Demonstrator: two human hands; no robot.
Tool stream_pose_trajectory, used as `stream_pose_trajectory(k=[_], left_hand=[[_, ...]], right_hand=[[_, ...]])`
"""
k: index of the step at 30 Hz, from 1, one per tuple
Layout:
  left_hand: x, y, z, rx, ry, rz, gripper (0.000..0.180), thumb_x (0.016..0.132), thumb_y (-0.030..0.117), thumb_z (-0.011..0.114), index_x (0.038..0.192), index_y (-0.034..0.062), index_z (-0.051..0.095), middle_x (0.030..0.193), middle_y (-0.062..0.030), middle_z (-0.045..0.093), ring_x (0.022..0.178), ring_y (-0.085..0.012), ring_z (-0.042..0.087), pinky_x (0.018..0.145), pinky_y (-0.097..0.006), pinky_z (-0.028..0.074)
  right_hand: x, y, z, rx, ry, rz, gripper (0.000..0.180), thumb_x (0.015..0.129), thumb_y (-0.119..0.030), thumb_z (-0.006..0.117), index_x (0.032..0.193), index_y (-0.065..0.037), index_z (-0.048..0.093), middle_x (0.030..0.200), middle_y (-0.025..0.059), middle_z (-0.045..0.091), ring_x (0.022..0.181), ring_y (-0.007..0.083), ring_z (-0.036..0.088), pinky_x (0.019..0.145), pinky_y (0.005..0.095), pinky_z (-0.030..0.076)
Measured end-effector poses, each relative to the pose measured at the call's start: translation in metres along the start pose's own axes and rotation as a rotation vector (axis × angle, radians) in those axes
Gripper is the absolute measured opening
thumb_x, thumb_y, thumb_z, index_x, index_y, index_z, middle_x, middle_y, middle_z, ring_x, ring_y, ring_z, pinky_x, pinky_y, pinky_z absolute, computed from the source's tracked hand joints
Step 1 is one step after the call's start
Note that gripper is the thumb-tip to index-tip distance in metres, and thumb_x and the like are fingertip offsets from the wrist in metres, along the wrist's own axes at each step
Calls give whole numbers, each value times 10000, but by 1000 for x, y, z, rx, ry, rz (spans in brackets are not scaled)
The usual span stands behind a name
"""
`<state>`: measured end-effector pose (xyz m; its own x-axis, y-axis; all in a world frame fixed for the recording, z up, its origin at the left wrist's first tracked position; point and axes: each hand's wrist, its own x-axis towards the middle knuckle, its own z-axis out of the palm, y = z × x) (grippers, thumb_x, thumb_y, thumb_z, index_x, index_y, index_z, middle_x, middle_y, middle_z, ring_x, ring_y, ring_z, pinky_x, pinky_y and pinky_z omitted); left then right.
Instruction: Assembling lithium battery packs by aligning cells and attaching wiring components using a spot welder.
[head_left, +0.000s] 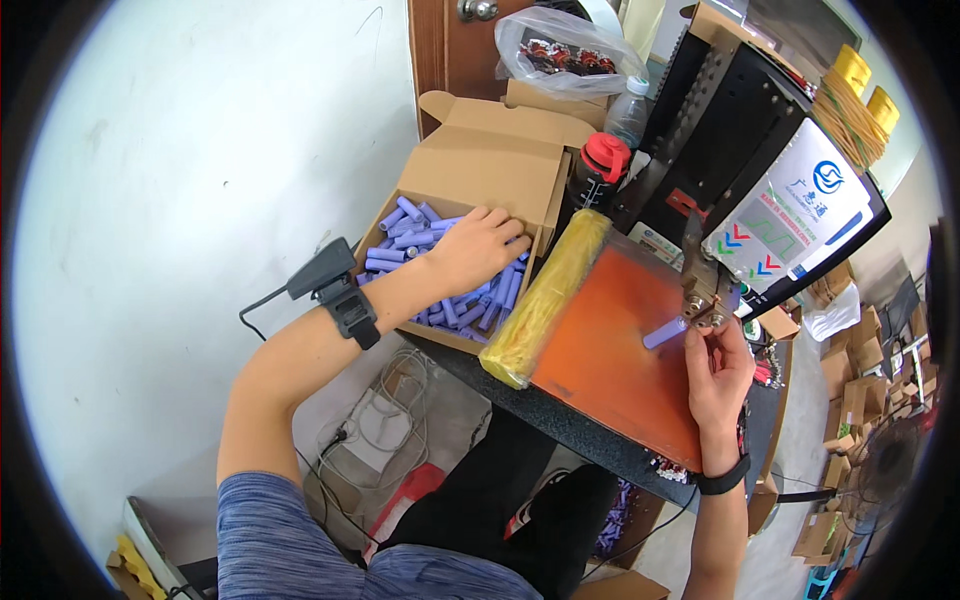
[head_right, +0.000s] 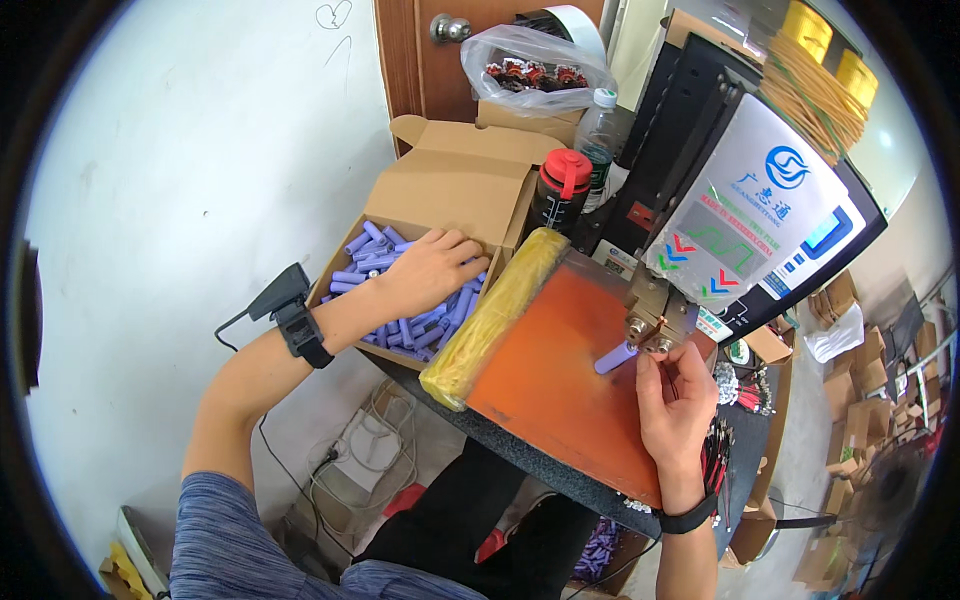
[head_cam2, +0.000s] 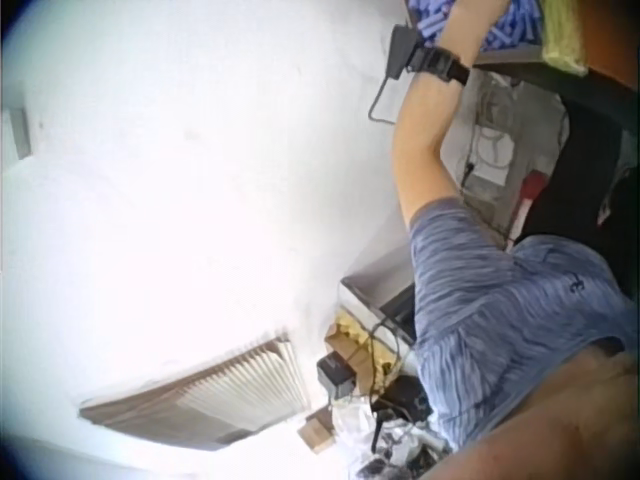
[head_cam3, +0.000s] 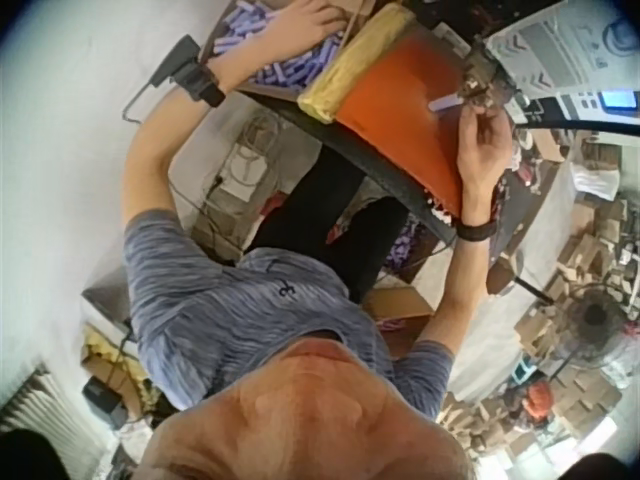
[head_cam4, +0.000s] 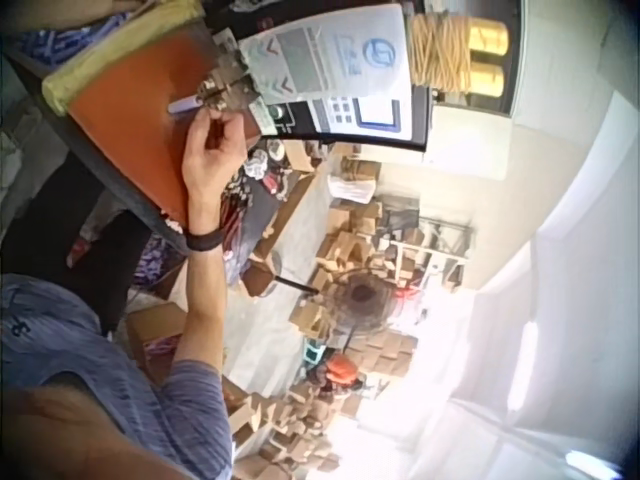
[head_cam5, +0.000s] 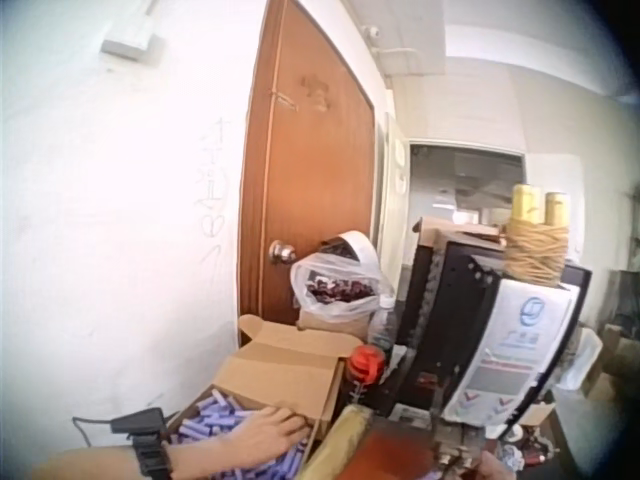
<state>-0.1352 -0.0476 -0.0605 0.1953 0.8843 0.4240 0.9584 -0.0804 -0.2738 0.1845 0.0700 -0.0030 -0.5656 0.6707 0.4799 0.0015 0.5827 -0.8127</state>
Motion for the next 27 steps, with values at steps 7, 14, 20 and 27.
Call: stream_pose_trajectory(k=[7, 14, 20, 27], left_hand=[[23, 14, -2, 38, -396, -124, 283, 678, 73, 656, 941, -19, 610, 1033, -139, 571, 1013, -277, 546, 791, -336, 489], [22, 18, 7, 169, -440, -135, 267, 709, 107, 644, 947, -10, 618, 1010, -143, 562, 1003, -280, 537, 788, -347, 474], [7, 29, 18, 169, -221, -184, 187, 760, 109, 585, 924, 18, 599, 970, -117, 553, 966, -262, 527, 787, -347, 442], [22, 17, 2, 70, -471, -147, 268, 712, 85, 643, 967, 25, 589, 965, -114, 579, 972, -270, 553, 807, -353, 453]], right_hand=[[-1, 3, -2, 6, -16, 15, 120, 894, -36, 621, 850, -2, 514, 822, -13, 556, 745, 26, 507, 669, 170, 434], [0, 0, 0, 14, -17, 4, 120, 893, -29, 619, 841, -2, 515, 810, -15, 550, 736, 26, 506, 674, 171, 436], [0, 1, -2, 46, -27, 24, 102, 892, -25, 617, 845, 3, 531, 810, -12, 562, 737, 28, 514, 671, 172, 439], [0, 4, 0, 64, -9, 24, 105, 891, -26, 618, 836, 6, 535, 800, -7, 570, 726, 26, 515, 656, 174, 439]])
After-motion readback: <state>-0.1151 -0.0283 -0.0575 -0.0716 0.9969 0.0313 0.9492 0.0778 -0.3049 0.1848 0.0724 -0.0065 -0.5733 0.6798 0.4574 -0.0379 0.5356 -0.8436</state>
